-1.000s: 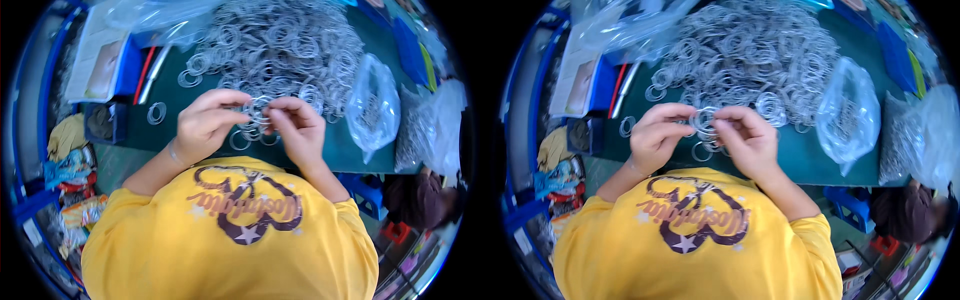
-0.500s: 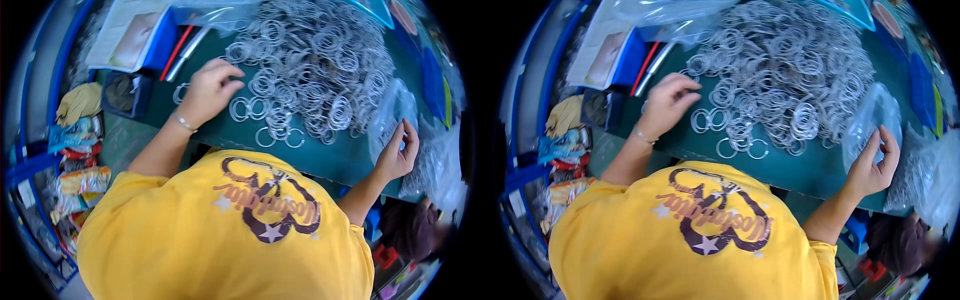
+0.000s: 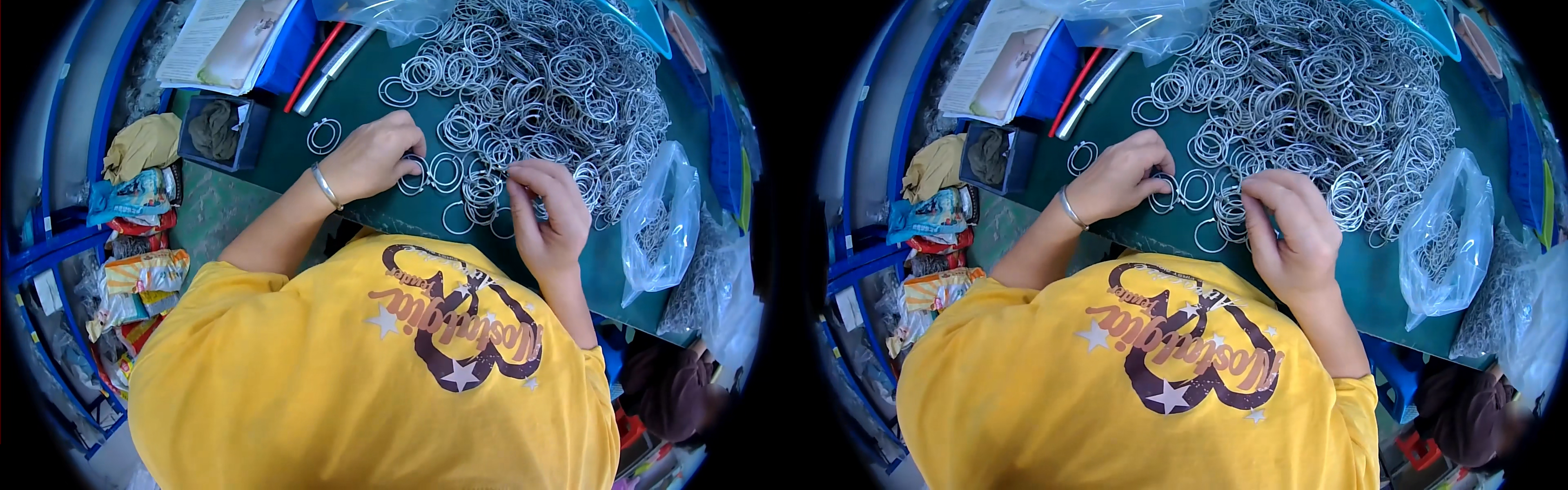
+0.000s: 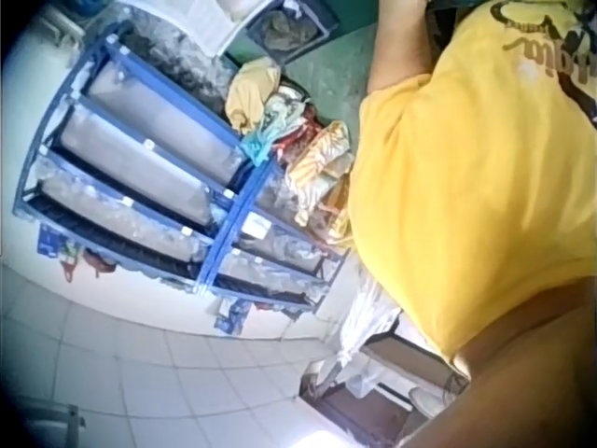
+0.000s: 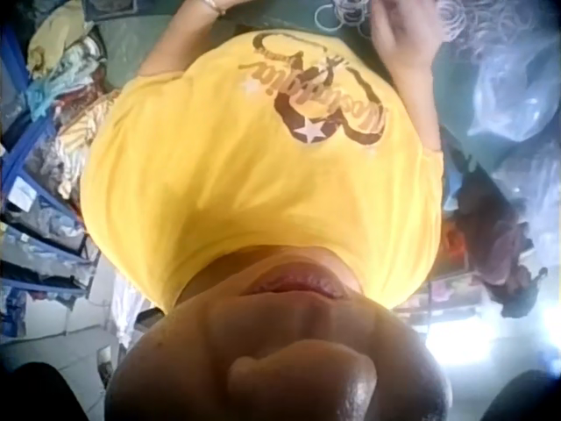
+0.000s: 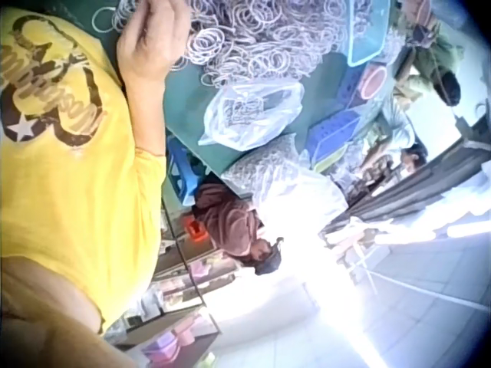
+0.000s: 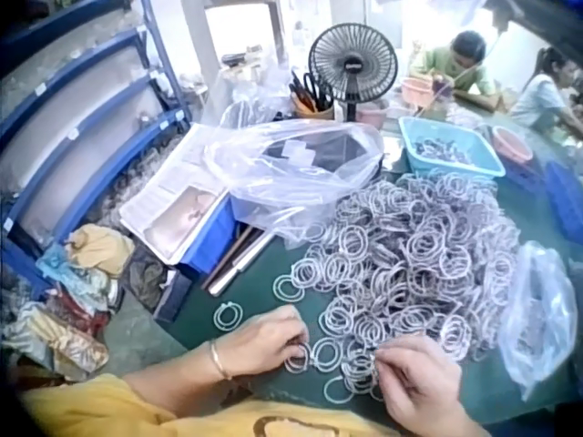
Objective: The person threads metal rings together by hand at a table, repeatedly picking up individual rings from a large pile and linking them.
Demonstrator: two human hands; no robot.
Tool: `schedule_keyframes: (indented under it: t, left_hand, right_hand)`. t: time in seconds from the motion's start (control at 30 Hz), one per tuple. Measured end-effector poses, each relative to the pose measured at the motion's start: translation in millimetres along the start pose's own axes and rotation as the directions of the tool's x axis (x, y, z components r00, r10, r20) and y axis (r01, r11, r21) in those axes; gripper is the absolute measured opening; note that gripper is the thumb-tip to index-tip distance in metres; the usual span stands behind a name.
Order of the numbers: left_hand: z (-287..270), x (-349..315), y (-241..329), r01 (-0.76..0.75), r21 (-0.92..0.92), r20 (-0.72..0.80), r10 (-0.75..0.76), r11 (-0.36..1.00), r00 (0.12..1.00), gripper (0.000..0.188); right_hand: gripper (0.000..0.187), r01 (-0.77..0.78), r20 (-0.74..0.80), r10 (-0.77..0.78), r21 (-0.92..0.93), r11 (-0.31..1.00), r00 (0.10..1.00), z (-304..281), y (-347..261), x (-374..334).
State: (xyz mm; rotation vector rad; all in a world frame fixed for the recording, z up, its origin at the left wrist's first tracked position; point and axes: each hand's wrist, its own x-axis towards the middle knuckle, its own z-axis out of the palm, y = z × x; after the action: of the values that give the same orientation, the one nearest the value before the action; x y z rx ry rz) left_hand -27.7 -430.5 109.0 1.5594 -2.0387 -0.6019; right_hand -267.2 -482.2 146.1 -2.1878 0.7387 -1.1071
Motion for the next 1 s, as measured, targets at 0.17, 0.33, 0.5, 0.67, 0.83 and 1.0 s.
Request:
schedule_keyframes:
  t: [0.17,0.33,0.5,0.67,0.83,1.0]
  left_hand:
    - [-15.8,6.3,14.7,0.213,-0.308,0.093,-0.194,0.927,0.977,0.016]
    - [-11.6,15.1,34.8,0.092,-0.765,-0.021,-0.169,0.637,0.985,0.009]
    - [-5.3,20.0,44.4,0.043,-0.804,-0.098,-0.203,0.593,0.974,0.014]
    - [-4.5,20.7,49.8,0.342,-0.919,0.257,-0.359,0.197,0.897,0.012]
    - [-6.2,20.5,53.7,0.419,-0.896,0.444,-0.300,-0.147,0.844,0.013]
    - [-2.2,19.0,49.7,0.314,-0.948,0.316,-0.287,-0.051,0.904,0.015]
  right_hand:
    - [0.017,-0.081,0.083,0.077,0.052,0.995,0.994,6.2,2.2,-0.7]
    - [0.021,-0.221,0.130,0.204,0.132,0.966,0.970,11.2,-3.4,1.8]
    - [0.014,-0.071,-0.021,0.072,0.078,0.994,0.997,4.5,-0.5,5.7]
    - [0.019,0.042,-0.084,-0.042,-0.002,0.999,0.996,-0.5,0.9,4.7]
    - [0.021,0.124,-0.126,-0.129,-0.041,0.991,0.984,-1.1,2.9,-0.4]
    - [0.025,0.200,-0.088,-0.207,-0.087,0.976,0.974,-2.6,6.1,3.7]
